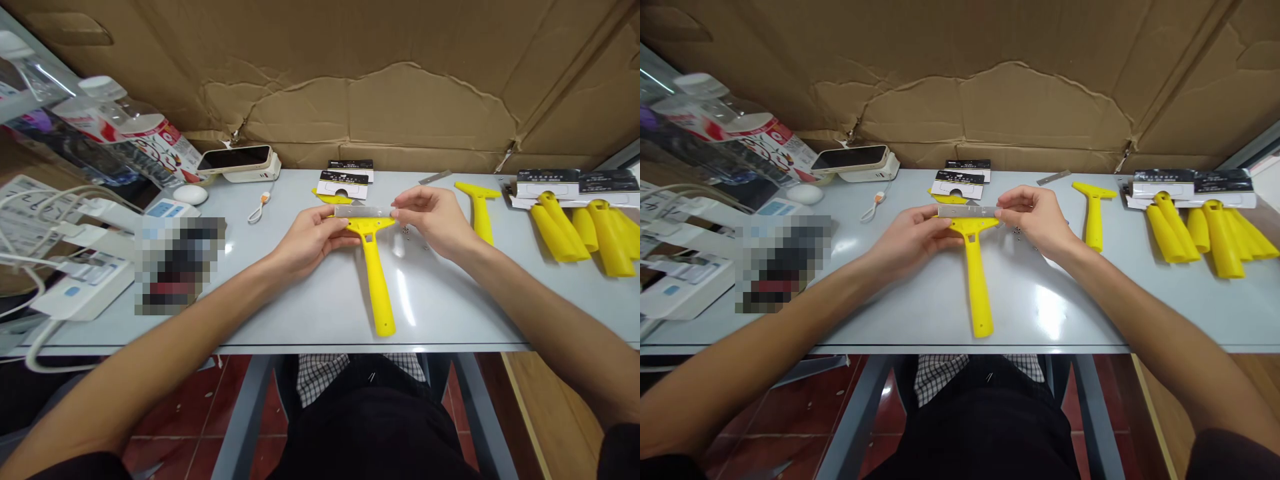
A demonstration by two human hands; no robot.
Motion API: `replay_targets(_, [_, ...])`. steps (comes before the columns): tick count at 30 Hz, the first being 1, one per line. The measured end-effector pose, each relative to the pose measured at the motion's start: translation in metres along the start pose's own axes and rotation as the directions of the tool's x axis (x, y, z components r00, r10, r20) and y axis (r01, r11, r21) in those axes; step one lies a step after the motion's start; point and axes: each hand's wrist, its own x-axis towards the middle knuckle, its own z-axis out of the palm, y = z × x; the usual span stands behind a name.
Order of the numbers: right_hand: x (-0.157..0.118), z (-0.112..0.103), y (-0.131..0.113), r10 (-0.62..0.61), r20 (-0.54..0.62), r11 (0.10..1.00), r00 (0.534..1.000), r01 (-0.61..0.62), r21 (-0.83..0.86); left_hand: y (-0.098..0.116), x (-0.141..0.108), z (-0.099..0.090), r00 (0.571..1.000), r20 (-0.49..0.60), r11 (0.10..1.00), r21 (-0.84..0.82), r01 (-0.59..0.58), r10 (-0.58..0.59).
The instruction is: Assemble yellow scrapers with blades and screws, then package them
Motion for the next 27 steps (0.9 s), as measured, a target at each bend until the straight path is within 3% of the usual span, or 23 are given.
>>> replay_targets(7, [-0.0009,0.0009,-0.0021,0.152,0.047,0.974,0.987,-0.158,0.162,0.003,-0.0029,0.0039,0.999,-0.039,1.0,-0.008,-0.003,0.003])
replay_targets(19, [-0.0031,0.0072,-0.0043,0.166,0.022,0.974,0.986,-0.168,0.154,0.0031,-0.0043,0.0032,0.999,-0.004,0.999,0.027,-0.036,0.036])
replay_targets(24, [-0.0052,0.0069,-0.0069,0.238,0.053,0.958,0.97,-0.244,0.148,0.0035,-0.0037,0.0063,0.999,-0.044,0.999,0.025,-0.028,0.03])
replay_targets(27, [-0.0054,0.0072,-0.006,0.194,0.048,0.969,0.98,-0.199,0.144,0.0048,-0.0044,0.0098,0.996,-0.085,1.0,0.02,-0.002,0.003])
